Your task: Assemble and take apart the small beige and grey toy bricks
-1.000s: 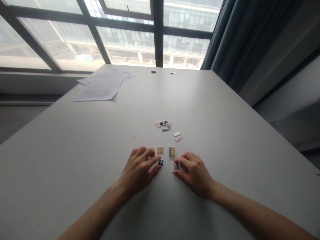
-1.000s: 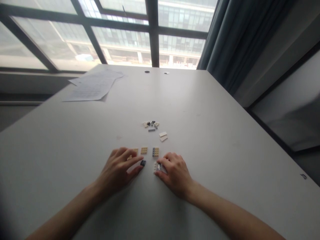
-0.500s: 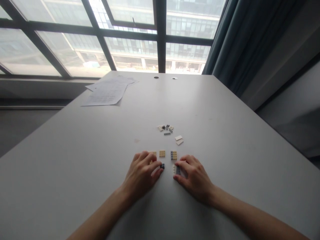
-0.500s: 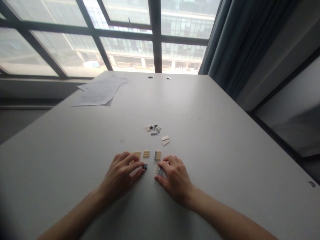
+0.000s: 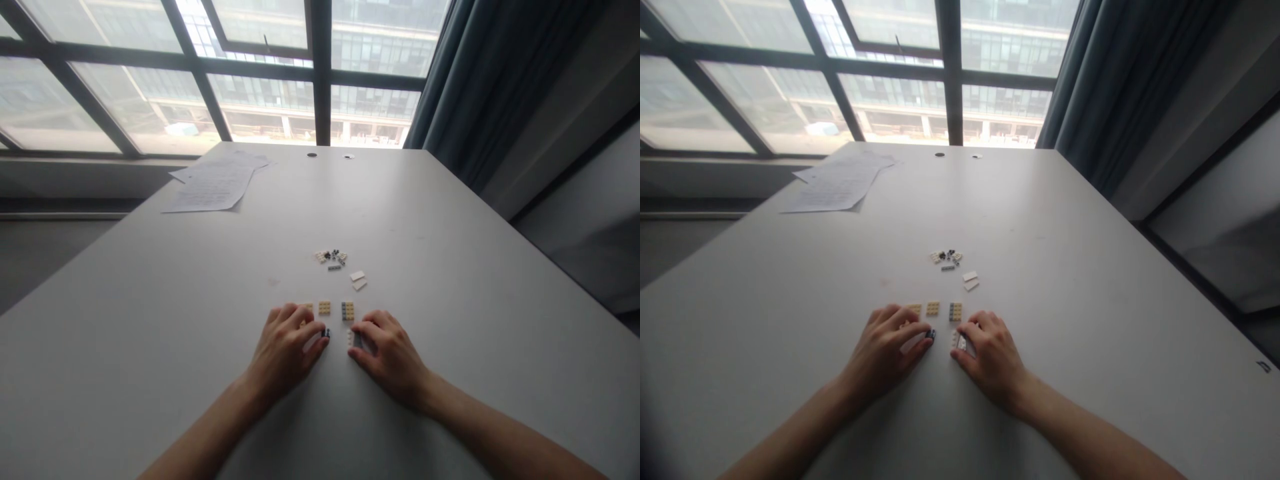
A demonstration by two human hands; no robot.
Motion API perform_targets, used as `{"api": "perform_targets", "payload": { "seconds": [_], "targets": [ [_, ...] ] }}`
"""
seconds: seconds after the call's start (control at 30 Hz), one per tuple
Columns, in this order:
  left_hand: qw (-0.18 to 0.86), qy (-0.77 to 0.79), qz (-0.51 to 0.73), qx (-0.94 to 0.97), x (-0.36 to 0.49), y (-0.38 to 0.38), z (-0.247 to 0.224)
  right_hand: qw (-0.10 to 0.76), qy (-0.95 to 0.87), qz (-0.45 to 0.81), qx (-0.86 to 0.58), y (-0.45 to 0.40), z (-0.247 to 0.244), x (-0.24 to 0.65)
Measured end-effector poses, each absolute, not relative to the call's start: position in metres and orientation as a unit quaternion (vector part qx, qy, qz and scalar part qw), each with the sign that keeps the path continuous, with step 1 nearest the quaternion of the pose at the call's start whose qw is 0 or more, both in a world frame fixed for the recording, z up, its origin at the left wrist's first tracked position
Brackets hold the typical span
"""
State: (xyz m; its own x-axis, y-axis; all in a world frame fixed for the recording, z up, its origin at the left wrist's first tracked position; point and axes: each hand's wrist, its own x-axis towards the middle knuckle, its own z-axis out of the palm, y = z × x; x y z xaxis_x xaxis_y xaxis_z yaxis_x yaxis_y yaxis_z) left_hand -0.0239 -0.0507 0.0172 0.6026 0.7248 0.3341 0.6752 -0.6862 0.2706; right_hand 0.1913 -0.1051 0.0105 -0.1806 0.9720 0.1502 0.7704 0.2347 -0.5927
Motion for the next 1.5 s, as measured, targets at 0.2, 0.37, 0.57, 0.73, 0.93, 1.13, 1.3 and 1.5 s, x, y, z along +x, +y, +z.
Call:
{"api": "perform_targets", "payload": {
  "seconds": [0.2, 0.37, 0.57, 0.73, 0.93, 1.13, 1.3, 1.5],
  "targets": [
    [0.055, 0.385, 0.208, 0.897, -0.024, -0.050, 0.019, 0.259, -0.742, 0.199, -0.586, -0.104, 0.011, 0.194],
    [0.042, 0.374, 0.229, 0.898, -0.025, -0.052, 0.018, 0.258, -0.741, 0.201, -0.587, -0.105, 0.011, 0.194],
    [0.008, 0.304, 0.258, 0.917, -0.022, -0.058, 0.016, 0.286, -0.729, 0.220, -0.581, -0.105, 0.012, 0.197],
    [0.009, 0.234, 0.227, 0.945, -0.017, -0.065, 0.014, 0.285, -0.735, 0.228, -0.572, -0.102, 0.012, 0.208],
    [0.032, 0.228, 0.207, 0.951, -0.012, -0.067, 0.010, 0.274, -0.743, 0.234, -0.564, -0.100, 0.010, 0.215],
    [0.040, 0.236, 0.197, 0.951, -0.011, -0.067, 0.010, 0.274, -0.743, 0.227, -0.567, -0.101, 0.011, 0.212],
    [0.036, 0.233, 0.205, 0.950, -0.011, -0.066, 0.010, 0.275, -0.744, 0.220, -0.568, -0.101, 0.011, 0.212],
    [0.025, 0.232, 0.204, 0.951, -0.012, -0.065, 0.012, 0.276, -0.743, 0.221, -0.567, -0.101, 0.011, 0.211]
  ]
}}
